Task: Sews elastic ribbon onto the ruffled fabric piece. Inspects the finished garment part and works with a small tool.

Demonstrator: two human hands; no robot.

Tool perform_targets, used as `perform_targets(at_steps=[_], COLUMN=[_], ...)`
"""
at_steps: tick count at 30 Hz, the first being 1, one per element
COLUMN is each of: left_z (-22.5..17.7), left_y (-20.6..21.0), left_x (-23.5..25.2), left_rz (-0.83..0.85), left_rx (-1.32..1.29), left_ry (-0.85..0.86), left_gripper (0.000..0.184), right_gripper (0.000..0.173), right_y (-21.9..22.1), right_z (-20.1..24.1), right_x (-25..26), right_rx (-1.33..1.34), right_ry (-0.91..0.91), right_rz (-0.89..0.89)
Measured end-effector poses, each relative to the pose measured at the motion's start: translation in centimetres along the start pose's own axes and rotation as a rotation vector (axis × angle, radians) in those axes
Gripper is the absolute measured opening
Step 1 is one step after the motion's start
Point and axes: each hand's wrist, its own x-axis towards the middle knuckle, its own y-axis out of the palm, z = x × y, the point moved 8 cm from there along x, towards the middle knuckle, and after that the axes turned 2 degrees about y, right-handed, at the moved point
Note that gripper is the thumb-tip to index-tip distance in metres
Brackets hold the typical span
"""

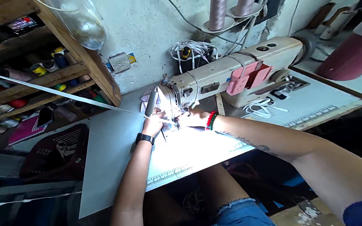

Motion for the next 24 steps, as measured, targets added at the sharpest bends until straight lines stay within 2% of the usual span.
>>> perform_targets(at_steps=[2,4,8,11,14,16,18,20,22,24], left_z=[0.0,0.0,-0.3,1.6,4.6,4.9,3.7,1.6,0.0,-0.2], left_y=[0.1,0.2,-0.1,-0.3,-2.1,-3.7,-4.7,-5.5,-6.3,-7.3], left_x=[0.3,0.4,0.2,-0.5,-4.8,-10.1,-16.1,-21.5,-25.8,-28.8], left_rz=[0.005,0.001,-0.010,-0.035,-0.056,-0.028,-0.046,-0.070,-0.091,-0.129], left_rx=[0.008,0.018,0.007,0.059,0.120,0.126,0.080,0.034,0.034,0.091], left_ry=[-0.008,-0.007,-0.022,-0.017,-0.006,0.048,0.126,0.170,0.164,0.128], left_gripper=[0.031,0.030,0.025,0.032,0.037,0.037,0.035,0.035,0.038,0.042], right_gripper=[0.040,0.040,0.036,0.032,0.025,0.029,0.033,0.021,0.019,0.025], right_y=[0.7,1.3,0.9,0.1,-0.7,0.3,1.3,1.4,1.2,0.5], right_z=[-0.3,-0.9,-1.0,-2.2,-4.9,-5.2,-2.0,3.6,9.2,13.7], right_x=[0.3,1.1,1.2,0.3,-2.7,-5.6,-8.7,-11.0,-10.8,-7.9], right_rx=[-0.022,-0.028,0.005,0.018,-0.044,-0.057,0.040,0.105,0.112,0.069], right_ry=[0.061,0.053,0.018,0.071,0.061,0.007,-0.118,-0.431,-0.630,-0.732], right_rz=[0.105,0.119,0.076,-0.057,-0.263,-0.273,-0.171,-0.295,-0.280,-0.302])
